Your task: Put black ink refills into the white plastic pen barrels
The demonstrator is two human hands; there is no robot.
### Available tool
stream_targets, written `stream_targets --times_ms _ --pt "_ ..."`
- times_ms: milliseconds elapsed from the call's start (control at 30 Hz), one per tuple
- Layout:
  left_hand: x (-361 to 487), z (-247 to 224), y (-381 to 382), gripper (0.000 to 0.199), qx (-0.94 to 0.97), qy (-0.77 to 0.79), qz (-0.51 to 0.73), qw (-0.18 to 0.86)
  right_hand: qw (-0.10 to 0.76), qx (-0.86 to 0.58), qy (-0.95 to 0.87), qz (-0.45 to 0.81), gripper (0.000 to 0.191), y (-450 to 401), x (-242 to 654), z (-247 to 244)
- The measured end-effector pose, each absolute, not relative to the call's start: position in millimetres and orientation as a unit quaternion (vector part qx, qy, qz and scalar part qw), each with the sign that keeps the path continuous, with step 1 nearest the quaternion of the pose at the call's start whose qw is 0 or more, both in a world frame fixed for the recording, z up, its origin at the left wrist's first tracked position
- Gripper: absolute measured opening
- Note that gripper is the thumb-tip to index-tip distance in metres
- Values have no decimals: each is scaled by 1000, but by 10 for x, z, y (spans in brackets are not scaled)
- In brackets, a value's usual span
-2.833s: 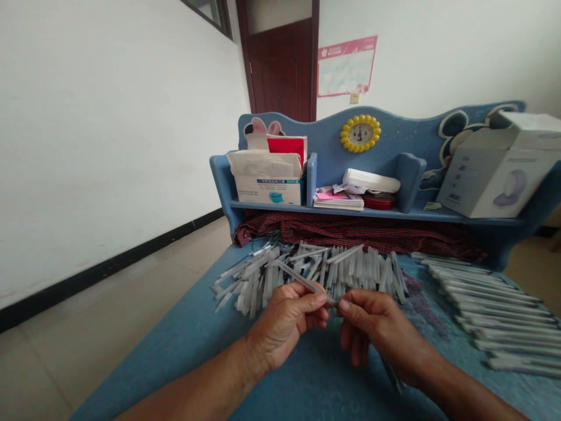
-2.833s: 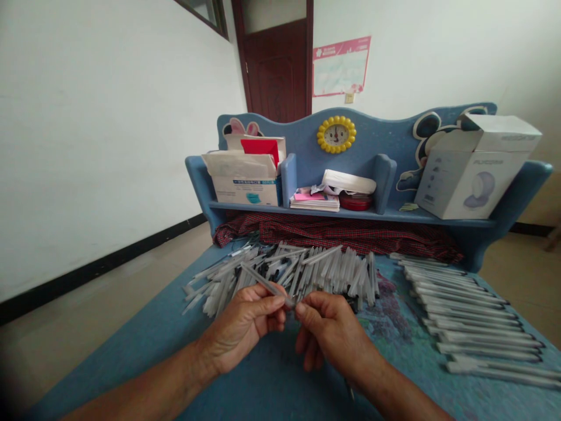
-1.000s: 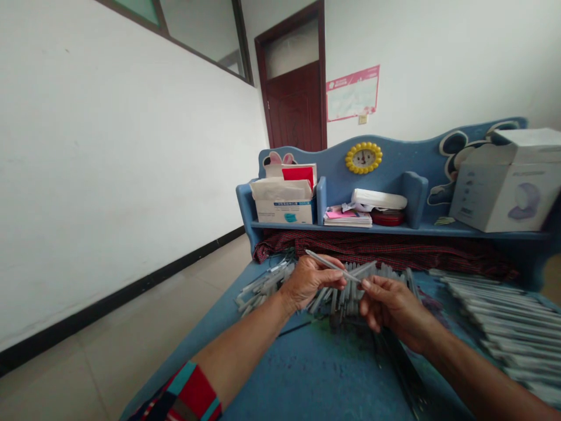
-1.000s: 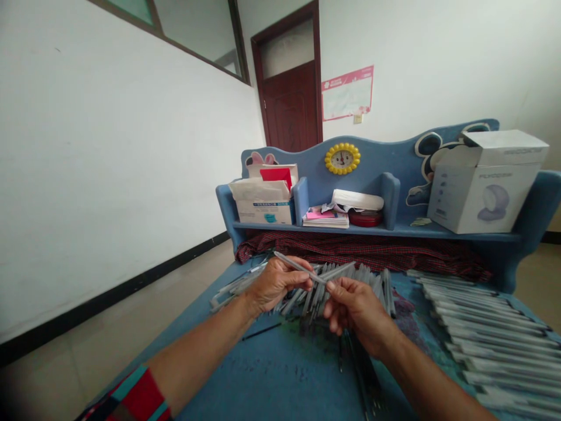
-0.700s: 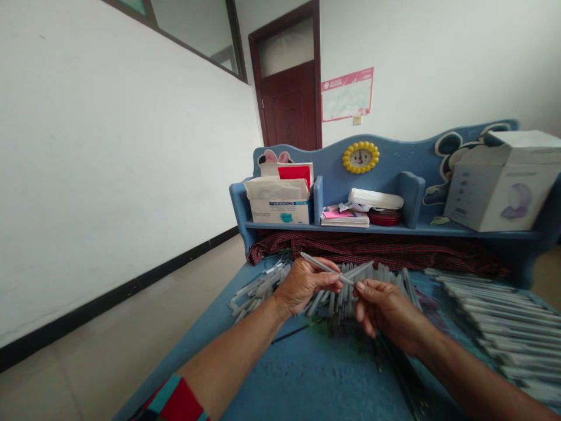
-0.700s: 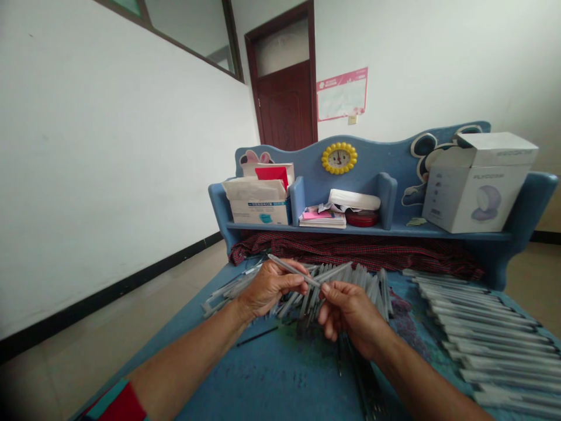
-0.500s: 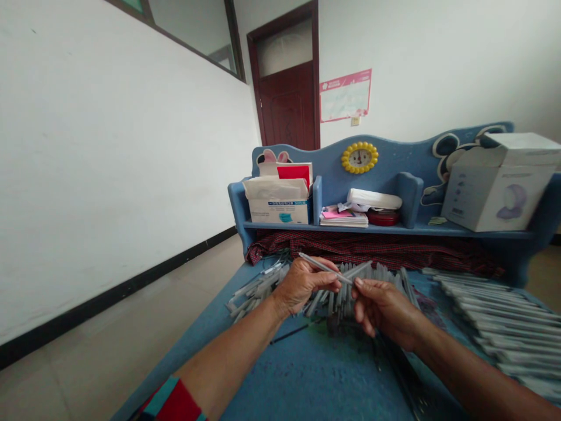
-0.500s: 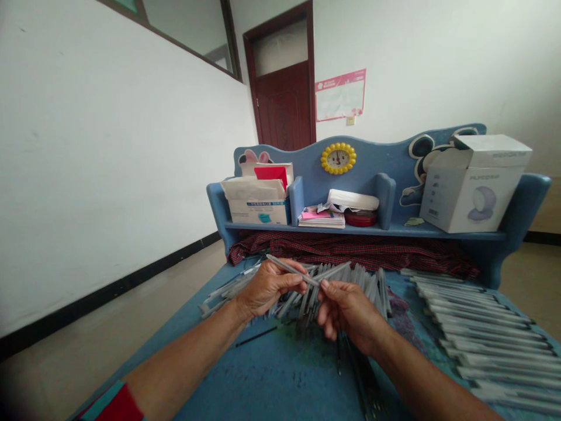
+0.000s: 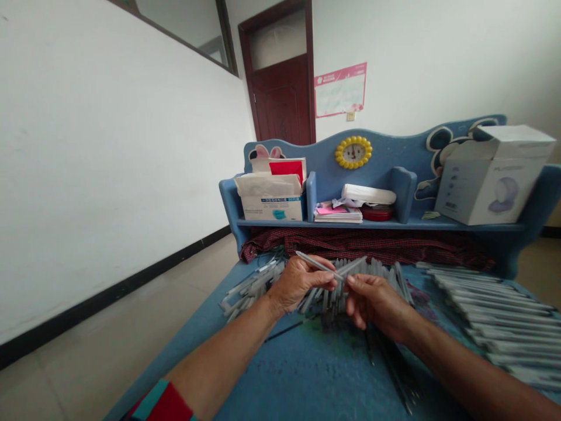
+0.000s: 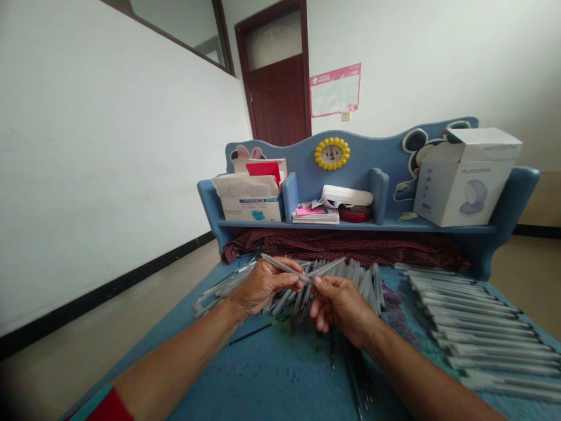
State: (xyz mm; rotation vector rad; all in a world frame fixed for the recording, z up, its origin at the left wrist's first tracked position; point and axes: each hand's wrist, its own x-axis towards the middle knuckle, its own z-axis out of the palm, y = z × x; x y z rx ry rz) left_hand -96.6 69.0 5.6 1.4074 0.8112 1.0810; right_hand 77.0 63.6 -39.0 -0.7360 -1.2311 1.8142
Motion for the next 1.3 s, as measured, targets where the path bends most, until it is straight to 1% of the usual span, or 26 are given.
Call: stream_targets --times_ms 67,100,133,233,267,333,400,567,767,1000,1300 --pt "-977 69 711 20 643 363 429 519 409 -303 -489 708 31 649 781 -376" --pt "-998 78 731 21 680 386 406 473 415 -309 -488 703 31 659 790 -368" --pt "-1028 86 759 20 725 418 373 400 424 -315 -486 696 31 670 800 -359" --pt "-1148 86 858 17 819 507 240 119 457 -341 -480 667 30 706 836 -338" --pt "-1183 73 886 16 824 521 211 65 467 -350 -478 656 30 715 845 -335" --pt "-1223 28 922 16 826 536 174 15 480 -368 -478 637 30 725 856 -332" --pt "-1213 -33 928 14 822 547 156 -5 488 -378 -482 622 30 721 855 -331" --pt "-1082 -139 908 18 812 569 119 -60 495 -383 -502 597 30 693 841 -309" --pt "-1041 -138 936 18 806 581 93 -71 498 -387 -505 589 29 713 886 -302" --pt "-1137 -84 967 14 819 555 144 -34 519 -388 -507 568 26 768 1030 -266" --pt "-1219 -56 956 18 824 504 255 54 532 -400 -518 538 24 838 1265 -194"
